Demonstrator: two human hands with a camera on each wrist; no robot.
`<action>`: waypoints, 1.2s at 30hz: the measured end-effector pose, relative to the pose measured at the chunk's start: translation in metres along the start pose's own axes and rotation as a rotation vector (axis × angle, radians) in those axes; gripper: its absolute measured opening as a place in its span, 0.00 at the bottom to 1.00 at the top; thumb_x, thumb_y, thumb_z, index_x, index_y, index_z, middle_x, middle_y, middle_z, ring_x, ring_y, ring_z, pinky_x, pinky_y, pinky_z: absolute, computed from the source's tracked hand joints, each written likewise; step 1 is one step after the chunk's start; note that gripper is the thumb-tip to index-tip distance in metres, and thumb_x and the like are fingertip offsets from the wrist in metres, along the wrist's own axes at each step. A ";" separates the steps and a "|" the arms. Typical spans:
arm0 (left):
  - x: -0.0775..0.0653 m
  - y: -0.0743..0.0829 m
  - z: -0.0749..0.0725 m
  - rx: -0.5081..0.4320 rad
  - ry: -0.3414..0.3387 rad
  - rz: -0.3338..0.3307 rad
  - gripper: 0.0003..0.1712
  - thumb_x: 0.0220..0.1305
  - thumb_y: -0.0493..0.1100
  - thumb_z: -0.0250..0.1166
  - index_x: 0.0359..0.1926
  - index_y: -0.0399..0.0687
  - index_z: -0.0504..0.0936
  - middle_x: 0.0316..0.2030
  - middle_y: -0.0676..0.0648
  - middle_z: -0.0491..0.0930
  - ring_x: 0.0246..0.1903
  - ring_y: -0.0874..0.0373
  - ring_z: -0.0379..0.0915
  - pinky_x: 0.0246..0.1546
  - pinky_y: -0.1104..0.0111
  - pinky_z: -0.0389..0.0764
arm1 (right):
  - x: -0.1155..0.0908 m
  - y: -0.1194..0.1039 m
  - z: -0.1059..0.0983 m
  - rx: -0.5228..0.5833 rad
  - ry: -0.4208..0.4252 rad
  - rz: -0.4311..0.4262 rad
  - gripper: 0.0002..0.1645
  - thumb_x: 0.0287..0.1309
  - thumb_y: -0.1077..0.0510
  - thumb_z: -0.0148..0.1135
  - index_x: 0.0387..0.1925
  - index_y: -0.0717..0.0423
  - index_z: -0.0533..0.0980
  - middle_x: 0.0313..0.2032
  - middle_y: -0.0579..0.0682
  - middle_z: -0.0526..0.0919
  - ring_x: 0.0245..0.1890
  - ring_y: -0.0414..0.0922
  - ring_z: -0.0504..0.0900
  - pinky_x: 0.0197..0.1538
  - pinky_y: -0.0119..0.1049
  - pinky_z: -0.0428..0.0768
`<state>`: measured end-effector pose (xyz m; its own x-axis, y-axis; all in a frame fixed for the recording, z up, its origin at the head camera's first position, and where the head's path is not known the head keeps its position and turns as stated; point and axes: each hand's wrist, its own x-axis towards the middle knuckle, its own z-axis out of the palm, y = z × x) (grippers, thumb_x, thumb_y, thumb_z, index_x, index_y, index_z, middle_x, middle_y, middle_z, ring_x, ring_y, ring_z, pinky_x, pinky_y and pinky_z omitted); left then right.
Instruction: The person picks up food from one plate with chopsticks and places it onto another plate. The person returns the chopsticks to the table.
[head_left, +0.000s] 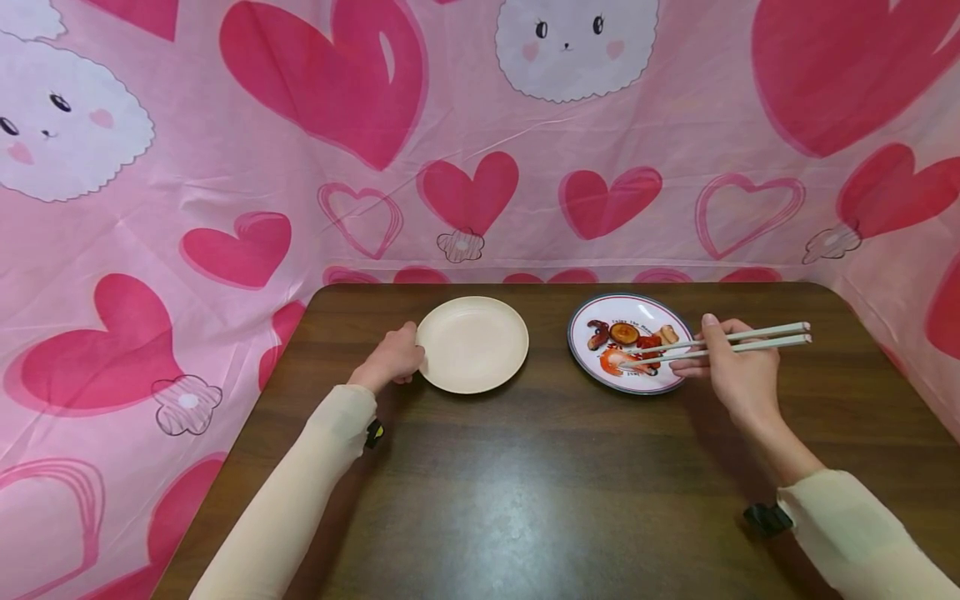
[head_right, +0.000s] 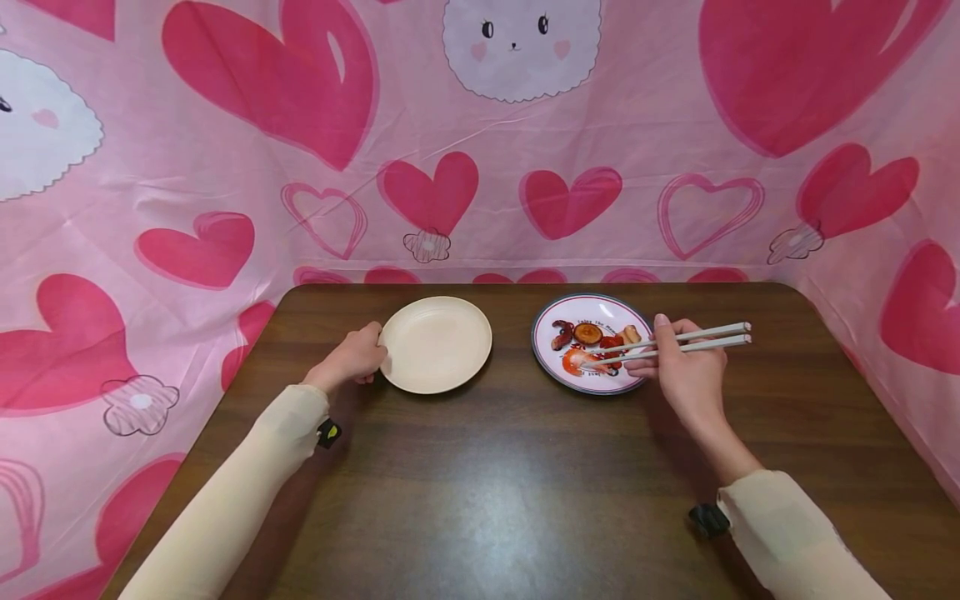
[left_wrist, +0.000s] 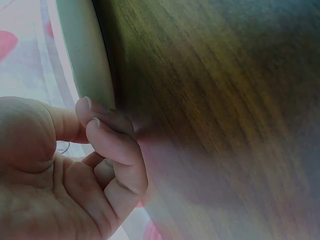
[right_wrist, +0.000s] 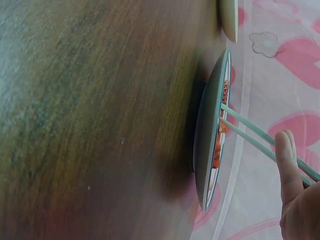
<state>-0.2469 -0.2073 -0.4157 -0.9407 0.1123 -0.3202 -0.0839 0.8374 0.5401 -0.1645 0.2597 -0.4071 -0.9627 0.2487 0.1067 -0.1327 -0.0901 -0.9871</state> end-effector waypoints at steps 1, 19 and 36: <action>0.000 0.000 0.000 0.001 0.000 -0.001 0.20 0.77 0.38 0.49 0.63 0.31 0.64 0.32 0.36 0.76 0.20 0.51 0.73 0.20 0.64 0.79 | 0.000 0.000 0.000 0.004 0.002 -0.003 0.25 0.74 0.47 0.62 0.40 0.69 0.72 0.25 0.54 0.88 0.22 0.48 0.90 0.28 0.41 0.85; -0.002 0.002 -0.001 0.003 0.001 0.003 0.18 0.77 0.37 0.49 0.61 0.32 0.65 0.30 0.37 0.77 0.21 0.51 0.75 0.21 0.63 0.79 | -0.004 0.002 0.001 0.069 0.059 -0.020 0.27 0.74 0.51 0.63 0.40 0.77 0.69 0.24 0.57 0.87 0.20 0.49 0.89 0.26 0.43 0.85; -0.001 -0.001 0.000 -0.011 0.004 0.021 0.17 0.76 0.37 0.49 0.60 0.31 0.65 0.30 0.36 0.77 0.21 0.50 0.76 0.21 0.63 0.80 | -0.006 0.000 0.001 0.111 0.103 -0.027 0.25 0.74 0.53 0.63 0.38 0.76 0.71 0.22 0.60 0.85 0.19 0.50 0.89 0.25 0.44 0.84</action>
<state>-0.2464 -0.2079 -0.4157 -0.9435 0.1282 -0.3055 -0.0671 0.8291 0.5551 -0.1593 0.2569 -0.4074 -0.9297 0.3499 0.1147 -0.1893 -0.1869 -0.9640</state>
